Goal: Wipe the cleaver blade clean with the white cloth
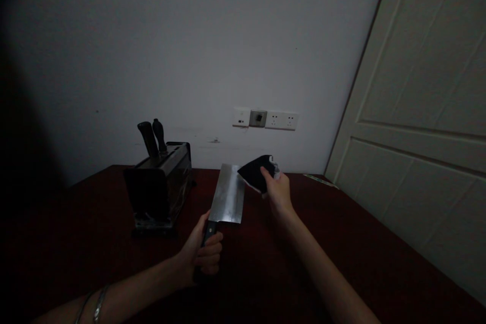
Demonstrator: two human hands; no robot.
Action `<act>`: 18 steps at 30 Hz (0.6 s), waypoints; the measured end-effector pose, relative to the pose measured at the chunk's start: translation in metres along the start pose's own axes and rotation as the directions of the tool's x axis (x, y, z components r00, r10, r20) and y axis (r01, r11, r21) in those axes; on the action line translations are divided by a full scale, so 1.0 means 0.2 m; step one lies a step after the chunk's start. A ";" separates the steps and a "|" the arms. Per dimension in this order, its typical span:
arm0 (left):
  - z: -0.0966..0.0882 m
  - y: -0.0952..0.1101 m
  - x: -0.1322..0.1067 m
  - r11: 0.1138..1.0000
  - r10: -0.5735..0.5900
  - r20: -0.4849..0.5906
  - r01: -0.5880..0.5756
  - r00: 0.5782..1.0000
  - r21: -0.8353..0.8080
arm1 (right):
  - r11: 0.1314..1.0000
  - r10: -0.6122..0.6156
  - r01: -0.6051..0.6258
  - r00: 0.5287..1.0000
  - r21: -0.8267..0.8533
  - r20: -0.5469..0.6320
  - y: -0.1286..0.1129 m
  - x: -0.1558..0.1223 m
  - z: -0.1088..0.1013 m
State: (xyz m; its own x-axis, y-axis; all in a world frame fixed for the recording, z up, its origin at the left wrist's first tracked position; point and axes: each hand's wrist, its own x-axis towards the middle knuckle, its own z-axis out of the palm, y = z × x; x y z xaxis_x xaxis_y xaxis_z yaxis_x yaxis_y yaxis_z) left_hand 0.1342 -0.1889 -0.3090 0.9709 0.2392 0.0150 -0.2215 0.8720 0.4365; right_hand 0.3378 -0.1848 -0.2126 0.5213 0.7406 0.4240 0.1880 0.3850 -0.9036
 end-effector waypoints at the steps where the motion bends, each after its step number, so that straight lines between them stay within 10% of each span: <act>1: 0.01 -0.01 0.00 1.000 0.001 -0.006 -0.001 1.000 -0.001 | 0.996 -0.067 0.067 0.998 -0.052 0.007 -0.01 0.03 0.01; 6: 0.06 -0.04 -0.02 1.000 -0.012 -0.017 0.012 1.000 -0.002 | 0.886 -0.331 0.405 0.893 -0.225 0.304 -0.05 0.10 0.07; 14: 0.07 -0.06 -0.02 0.999 -0.039 -0.022 0.040 0.999 0.030 | 0.572 -0.315 0.766 0.534 -0.292 0.785 0.03 0.05 0.10; 18: 0.06 -0.07 -0.02 0.998 -0.058 -0.037 0.059 0.998 0.025 | 0.515 -0.267 0.797 0.500 -0.316 0.824 0.05 0.02 0.09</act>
State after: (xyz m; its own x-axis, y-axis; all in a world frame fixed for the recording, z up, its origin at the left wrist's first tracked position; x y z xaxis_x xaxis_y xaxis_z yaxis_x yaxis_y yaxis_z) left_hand 0.1342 -0.2085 -0.3040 0.9780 0.2040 -0.0441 -0.1616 0.8737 0.4589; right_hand 0.3275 -0.1683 -0.2190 -0.4757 0.7208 0.5042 0.7751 0.6145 -0.1472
